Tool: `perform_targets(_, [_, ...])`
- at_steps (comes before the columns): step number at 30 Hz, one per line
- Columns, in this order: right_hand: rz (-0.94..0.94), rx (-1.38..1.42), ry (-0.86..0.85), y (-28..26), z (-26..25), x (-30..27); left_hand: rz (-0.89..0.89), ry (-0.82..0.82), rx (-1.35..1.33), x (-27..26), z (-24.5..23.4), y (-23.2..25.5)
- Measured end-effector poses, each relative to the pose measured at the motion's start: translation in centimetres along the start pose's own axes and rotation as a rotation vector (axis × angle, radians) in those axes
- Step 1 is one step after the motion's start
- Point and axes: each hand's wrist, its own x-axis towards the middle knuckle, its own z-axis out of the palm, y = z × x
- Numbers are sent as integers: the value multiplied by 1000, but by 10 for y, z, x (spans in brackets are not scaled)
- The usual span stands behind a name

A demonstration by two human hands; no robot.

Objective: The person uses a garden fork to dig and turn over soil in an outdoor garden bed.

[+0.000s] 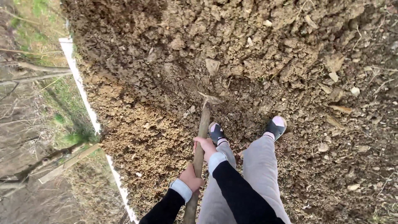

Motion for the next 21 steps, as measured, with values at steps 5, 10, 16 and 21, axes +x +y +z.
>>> perform_targets(5, [11, -100, -45, -9, 32, 34, -52, -68, -535, -19, -42, 4])
perform_targets(10, [68, -55, -50, -7, 38, 97, -100, -204, -932, -3, -62, -9])
perform_targets(16, [-4, 145, 12, -45, 55, 86, 72, -192, -976, 29, -73, 8])
perform_targets(21, [46, 177, 53, -66, 54, 89, 21, -237, -930, 39, -83, 34])
